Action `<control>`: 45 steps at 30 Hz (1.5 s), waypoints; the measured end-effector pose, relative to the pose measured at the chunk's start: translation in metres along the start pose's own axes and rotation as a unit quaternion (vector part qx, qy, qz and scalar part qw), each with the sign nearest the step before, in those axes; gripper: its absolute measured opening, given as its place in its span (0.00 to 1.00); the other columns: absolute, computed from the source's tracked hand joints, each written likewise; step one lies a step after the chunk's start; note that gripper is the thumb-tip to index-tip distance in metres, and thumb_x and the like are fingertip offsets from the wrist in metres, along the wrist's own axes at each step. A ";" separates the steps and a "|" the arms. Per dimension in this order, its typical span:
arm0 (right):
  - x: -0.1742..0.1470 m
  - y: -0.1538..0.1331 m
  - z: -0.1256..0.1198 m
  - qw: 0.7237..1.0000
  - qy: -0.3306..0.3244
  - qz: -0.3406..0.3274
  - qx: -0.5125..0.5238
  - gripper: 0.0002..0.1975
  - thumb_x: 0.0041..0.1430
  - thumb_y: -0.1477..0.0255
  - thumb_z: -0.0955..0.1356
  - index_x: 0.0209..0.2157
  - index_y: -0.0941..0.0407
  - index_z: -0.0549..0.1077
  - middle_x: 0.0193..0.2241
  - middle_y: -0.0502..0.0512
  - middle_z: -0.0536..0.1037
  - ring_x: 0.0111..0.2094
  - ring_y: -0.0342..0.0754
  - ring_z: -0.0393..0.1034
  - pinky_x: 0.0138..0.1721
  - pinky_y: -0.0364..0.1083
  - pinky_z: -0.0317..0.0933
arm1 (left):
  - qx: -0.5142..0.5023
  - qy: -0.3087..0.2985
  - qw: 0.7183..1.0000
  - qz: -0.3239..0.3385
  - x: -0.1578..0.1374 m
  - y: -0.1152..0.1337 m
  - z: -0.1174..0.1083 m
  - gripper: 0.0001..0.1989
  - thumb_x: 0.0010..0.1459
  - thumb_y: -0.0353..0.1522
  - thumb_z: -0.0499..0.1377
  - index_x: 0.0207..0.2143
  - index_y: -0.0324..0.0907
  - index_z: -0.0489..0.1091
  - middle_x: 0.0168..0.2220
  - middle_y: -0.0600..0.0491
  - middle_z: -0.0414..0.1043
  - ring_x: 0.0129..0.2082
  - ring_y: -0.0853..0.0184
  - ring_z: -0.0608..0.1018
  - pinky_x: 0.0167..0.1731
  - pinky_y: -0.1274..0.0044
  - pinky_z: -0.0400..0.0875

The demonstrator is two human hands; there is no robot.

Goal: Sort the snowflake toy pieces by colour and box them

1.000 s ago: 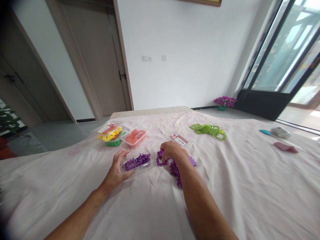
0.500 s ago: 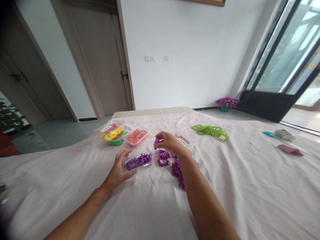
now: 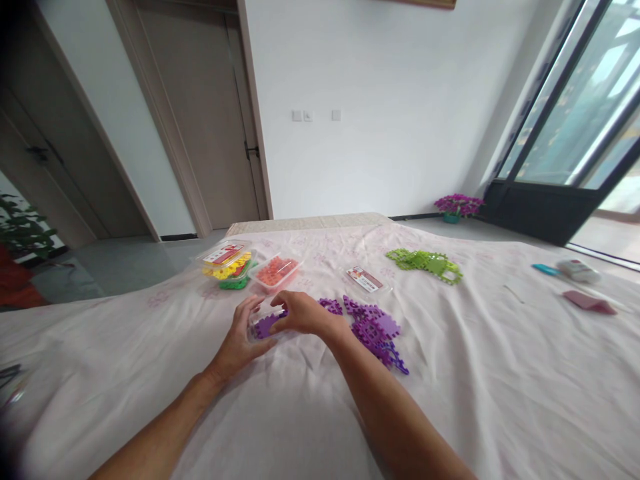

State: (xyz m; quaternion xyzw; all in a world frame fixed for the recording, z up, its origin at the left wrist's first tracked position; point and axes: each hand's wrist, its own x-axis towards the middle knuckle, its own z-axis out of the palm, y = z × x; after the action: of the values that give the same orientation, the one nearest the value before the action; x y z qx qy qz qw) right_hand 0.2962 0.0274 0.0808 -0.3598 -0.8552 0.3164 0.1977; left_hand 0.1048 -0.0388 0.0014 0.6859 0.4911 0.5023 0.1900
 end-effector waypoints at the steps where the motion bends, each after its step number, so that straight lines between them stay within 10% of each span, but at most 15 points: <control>1: -0.001 0.000 -0.005 1.000 0.006 0.000 -0.014 0.21 0.47 0.71 0.77 0.46 0.55 0.77 0.41 0.54 0.80 0.42 0.50 0.75 0.43 0.45 0.66 | 0.005 -0.004 1.000 -0.001 0.000 0.001 -0.001 0.41 0.47 0.38 0.70 0.62 0.48 0.59 0.64 0.42 0.51 0.67 0.49 0.56 0.63 0.54 0.56; 7: -0.011 0.021 -0.051 0.980 0.107 0.072 -0.151 0.13 0.57 0.76 0.69 0.45 0.55 0.78 0.41 0.55 0.81 0.42 0.49 0.75 0.44 0.44 0.64 | 0.047 -0.028 0.998 -0.023 -0.001 0.009 -0.004 0.27 0.47 0.37 0.70 0.51 0.48 0.72 0.64 0.44 0.50 0.67 0.46 0.57 0.64 0.51 0.54; 14: -0.029 0.057 -0.078 0.945 -0.009 0.212 -0.247 0.27 0.50 0.71 0.73 0.54 0.54 0.75 0.52 0.59 0.77 0.53 0.55 0.71 0.52 0.46 0.62 | 0.022 -0.048 0.998 -0.046 -0.002 0.008 -0.004 0.13 0.49 0.37 0.69 0.39 0.44 0.77 0.67 0.45 0.45 0.64 0.47 0.62 0.62 0.50 0.57; 22: -0.022 0.046 -0.066 0.940 -0.078 0.195 -0.269 0.33 0.44 0.68 0.75 0.55 0.53 0.75 0.50 0.58 0.79 0.50 0.57 0.73 0.46 0.46 0.64 | 0.038 -0.060 0.996 -0.058 -0.001 0.015 -0.006 0.13 0.50 0.36 0.68 0.39 0.42 0.77 0.68 0.43 0.43 0.65 0.47 0.63 0.62 0.53 0.58; 40: -0.017 0.031 -0.072 0.976 0.181 0.074 -0.097 0.28 0.48 0.73 0.75 0.53 0.56 0.74 0.45 0.57 0.80 0.42 0.50 0.75 0.44 0.45 0.66 | 0.073 -0.054 0.995 -0.036 -0.001 0.014 -0.005 0.16 0.50 0.36 0.68 0.42 0.44 0.75 0.66 0.43 0.47 0.64 0.46 0.64 0.62 0.53 0.61; 45: -0.014 0.022 -0.063 0.991 0.124 0.031 0.040 0.22 0.51 0.72 0.73 0.50 0.57 0.76 0.45 0.56 0.81 0.45 0.50 0.75 0.46 0.46 0.67 | 0.075 -0.055 0.995 -0.034 -0.001 0.014 -0.005 0.18 0.50 0.36 0.68 0.44 0.44 0.75 0.65 0.43 0.47 0.64 0.47 0.64 0.63 0.54 0.59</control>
State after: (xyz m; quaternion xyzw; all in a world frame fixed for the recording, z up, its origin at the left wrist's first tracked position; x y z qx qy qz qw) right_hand 0.3515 0.0539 0.1095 -0.4148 -0.7989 0.3093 0.3068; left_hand 0.1072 -0.0465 0.0133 0.7078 0.5393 0.4183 0.1820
